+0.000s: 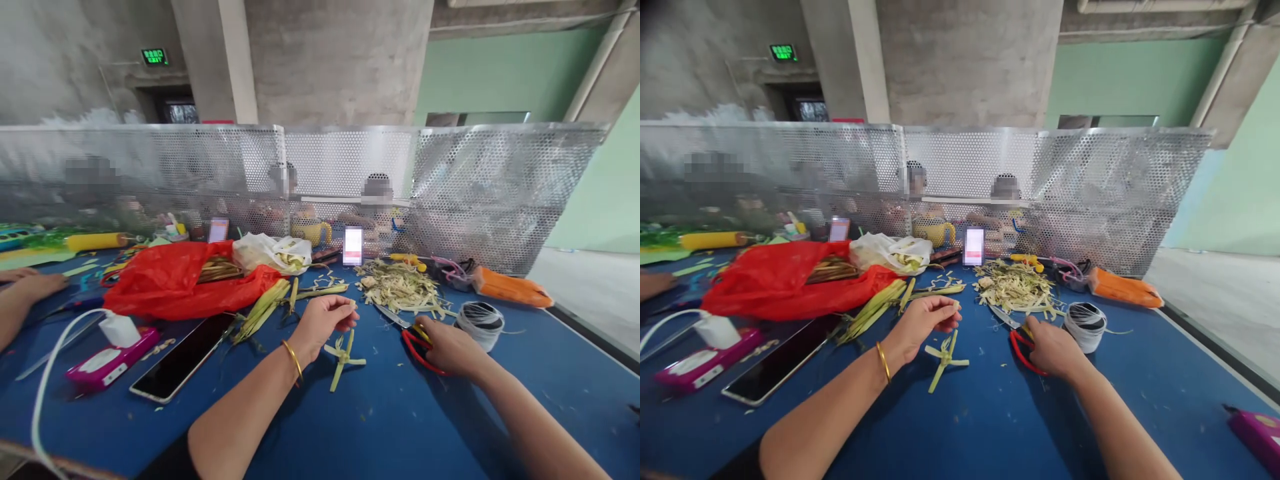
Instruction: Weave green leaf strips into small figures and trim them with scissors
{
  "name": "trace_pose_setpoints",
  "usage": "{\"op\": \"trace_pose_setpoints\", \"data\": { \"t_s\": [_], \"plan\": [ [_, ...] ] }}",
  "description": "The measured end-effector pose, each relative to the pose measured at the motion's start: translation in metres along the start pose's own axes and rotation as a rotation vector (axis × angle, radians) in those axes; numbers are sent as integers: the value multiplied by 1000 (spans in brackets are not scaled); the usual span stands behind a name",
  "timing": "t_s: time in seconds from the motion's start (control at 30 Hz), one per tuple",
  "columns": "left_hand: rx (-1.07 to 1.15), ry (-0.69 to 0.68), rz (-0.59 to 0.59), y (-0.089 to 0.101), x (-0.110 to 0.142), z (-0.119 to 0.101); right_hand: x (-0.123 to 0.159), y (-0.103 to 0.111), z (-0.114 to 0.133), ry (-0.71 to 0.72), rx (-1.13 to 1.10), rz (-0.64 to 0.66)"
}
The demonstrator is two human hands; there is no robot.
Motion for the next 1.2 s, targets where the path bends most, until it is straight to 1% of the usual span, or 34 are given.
{"op": "trace_pose_setpoints", "data": {
  "t_s": [0.07, 0.13, 0.17, 0.23, 0.3, 0.33, 0.37, 0.47, 0.6, 0.8, 1.0, 1.2],
  "plan": [
    [22, -2, -12, 2, -3, 2, 1, 5, -4, -15, -5, -13],
    [35, -9, -30, 4, -6, 4, 2, 11, -6, -24, -96, -59],
    [40, -13, -37, 5, -7, 5, 2, 14, -6, -15, -199, -91],
    [50, -20, -44, 6, -9, 6, 2, 17, -1, 49, -526, -134],
    [62, -25, -42, 6, -10, 8, 3, 17, 9, 129, -862, -125],
    [66, -29, -41, 6, -10, 8, 3, 16, 14, 154, -967, -115],
    [68, -33, -42, 6, -10, 8, 4, 15, 19, 164, -1014, -109],
    [65, -54, -62, 6, -11, 7, 6, 13, 30, 160, -954, -144],
    [65, -87, -74, 6, -11, 4, 13, 18, 39, 184, -855, -184],
    [60, -133, -30, 4, -13, 6, 19, 27, 44, 198, -679, -162],
    [60, -140, -14, 2, -12, 6, 20, 29, 45, 202, -636, -207],
    [61, -126, -11, 1, -11, 7, 19, 27, 46, 194, -661, -181]
  ]
}}
Point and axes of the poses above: each hand's wrist, its own x-axis away from the middle knuckle, its own y-axis out of the back of the hand, z = x × y, the point moved 4 cm from there along -x, towards the middle knuckle, and after that the axes turned 3 degrees about -z, right-handed, at the moved point
